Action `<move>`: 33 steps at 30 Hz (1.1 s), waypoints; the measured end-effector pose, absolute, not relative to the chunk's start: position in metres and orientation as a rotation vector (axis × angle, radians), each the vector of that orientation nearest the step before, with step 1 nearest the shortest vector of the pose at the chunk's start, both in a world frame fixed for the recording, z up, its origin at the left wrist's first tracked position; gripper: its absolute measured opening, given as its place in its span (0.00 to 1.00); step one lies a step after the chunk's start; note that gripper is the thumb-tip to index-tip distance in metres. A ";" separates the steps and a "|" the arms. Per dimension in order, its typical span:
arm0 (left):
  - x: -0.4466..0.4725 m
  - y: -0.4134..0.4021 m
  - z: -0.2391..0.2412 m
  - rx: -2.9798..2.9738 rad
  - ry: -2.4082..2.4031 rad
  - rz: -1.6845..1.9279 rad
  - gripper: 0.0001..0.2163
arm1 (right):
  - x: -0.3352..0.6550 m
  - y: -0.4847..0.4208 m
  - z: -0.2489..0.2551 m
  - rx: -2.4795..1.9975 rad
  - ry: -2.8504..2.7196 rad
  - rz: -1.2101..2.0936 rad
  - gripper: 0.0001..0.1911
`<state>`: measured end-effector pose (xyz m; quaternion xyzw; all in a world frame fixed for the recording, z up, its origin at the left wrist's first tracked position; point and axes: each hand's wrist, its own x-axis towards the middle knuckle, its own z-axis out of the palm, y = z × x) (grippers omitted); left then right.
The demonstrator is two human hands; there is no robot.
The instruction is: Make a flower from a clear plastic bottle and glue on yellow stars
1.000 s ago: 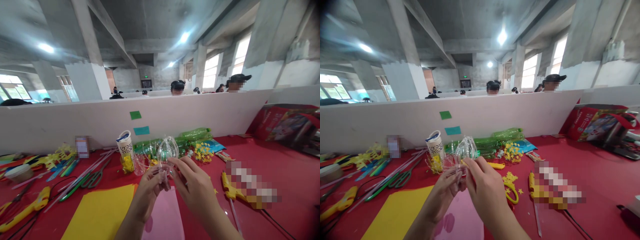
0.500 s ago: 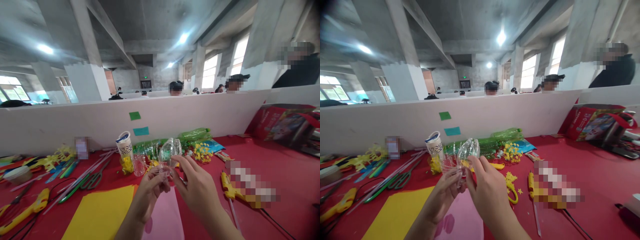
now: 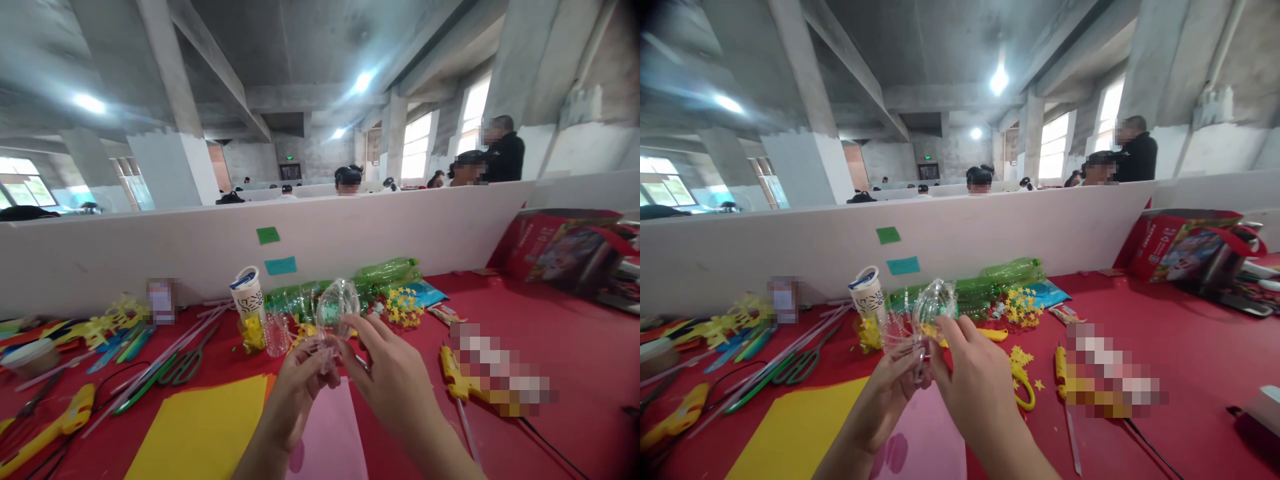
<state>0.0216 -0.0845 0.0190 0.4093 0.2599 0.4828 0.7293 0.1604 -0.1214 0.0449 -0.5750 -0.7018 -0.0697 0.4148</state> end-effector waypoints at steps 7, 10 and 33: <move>0.021 -0.086 0.018 0.821 0.546 1.036 0.04 | 0.158 -0.125 0.047 -1.179 -1.686 0.188 0.05; 0.022 -0.087 0.018 0.795 0.539 1.023 0.04 | 0.158 -0.124 0.047 -1.141 -1.683 0.236 0.07; 0.009 -0.083 0.022 0.677 0.408 1.035 0.04 | 0.151 -0.126 0.042 -0.802 -2.010 -0.301 0.10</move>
